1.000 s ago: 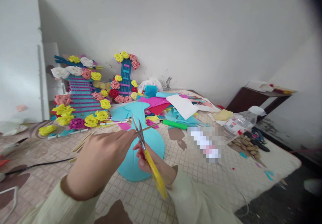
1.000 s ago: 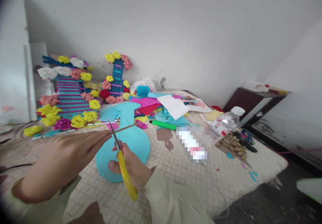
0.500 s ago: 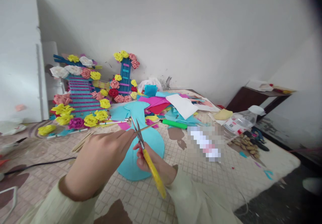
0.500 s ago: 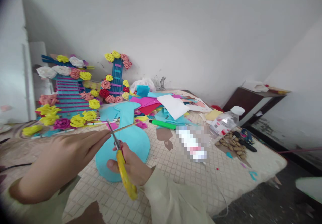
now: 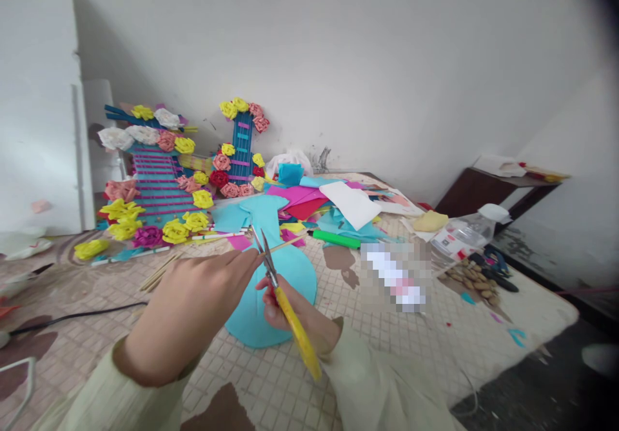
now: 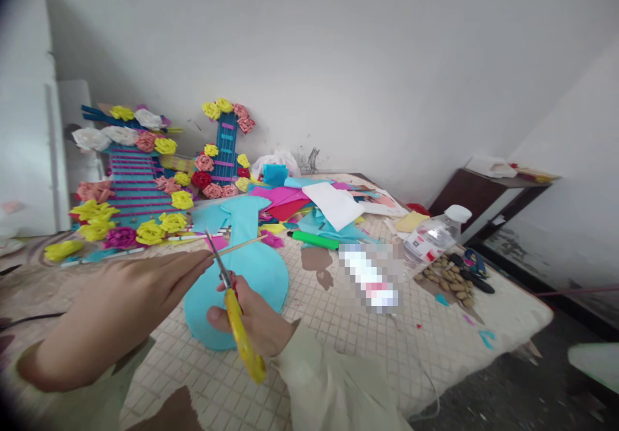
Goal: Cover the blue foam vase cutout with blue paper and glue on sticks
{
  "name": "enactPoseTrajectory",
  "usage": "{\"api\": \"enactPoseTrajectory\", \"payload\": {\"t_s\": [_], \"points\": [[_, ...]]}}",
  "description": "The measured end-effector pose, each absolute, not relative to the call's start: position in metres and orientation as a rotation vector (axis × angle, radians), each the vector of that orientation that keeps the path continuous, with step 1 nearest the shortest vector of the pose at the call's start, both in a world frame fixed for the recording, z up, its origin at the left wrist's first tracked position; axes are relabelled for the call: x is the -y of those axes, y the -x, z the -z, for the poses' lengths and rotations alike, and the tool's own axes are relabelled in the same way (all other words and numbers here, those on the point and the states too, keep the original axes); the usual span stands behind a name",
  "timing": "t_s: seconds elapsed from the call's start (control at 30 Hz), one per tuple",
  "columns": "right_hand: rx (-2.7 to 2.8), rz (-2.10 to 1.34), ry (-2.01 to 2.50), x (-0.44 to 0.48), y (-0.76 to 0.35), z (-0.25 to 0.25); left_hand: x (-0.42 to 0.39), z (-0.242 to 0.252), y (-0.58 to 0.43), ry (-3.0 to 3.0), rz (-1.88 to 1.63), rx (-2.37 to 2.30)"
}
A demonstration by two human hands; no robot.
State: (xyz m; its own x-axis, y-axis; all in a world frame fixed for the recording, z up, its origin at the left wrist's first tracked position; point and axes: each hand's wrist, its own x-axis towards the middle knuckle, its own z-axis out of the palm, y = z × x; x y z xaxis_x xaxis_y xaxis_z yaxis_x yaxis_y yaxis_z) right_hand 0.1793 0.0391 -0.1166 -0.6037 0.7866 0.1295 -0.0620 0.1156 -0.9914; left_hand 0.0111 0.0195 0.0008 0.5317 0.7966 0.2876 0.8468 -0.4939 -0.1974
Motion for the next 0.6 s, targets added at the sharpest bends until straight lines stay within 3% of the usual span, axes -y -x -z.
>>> {"api": "enactPoseTrajectory", "payload": {"t_s": [0.6], "points": [[1.700, -1.625, 0.693, -0.031, -0.182, 0.101, -0.018, 0.001, -0.006, 2.525, 0.212, 1.380]]}}
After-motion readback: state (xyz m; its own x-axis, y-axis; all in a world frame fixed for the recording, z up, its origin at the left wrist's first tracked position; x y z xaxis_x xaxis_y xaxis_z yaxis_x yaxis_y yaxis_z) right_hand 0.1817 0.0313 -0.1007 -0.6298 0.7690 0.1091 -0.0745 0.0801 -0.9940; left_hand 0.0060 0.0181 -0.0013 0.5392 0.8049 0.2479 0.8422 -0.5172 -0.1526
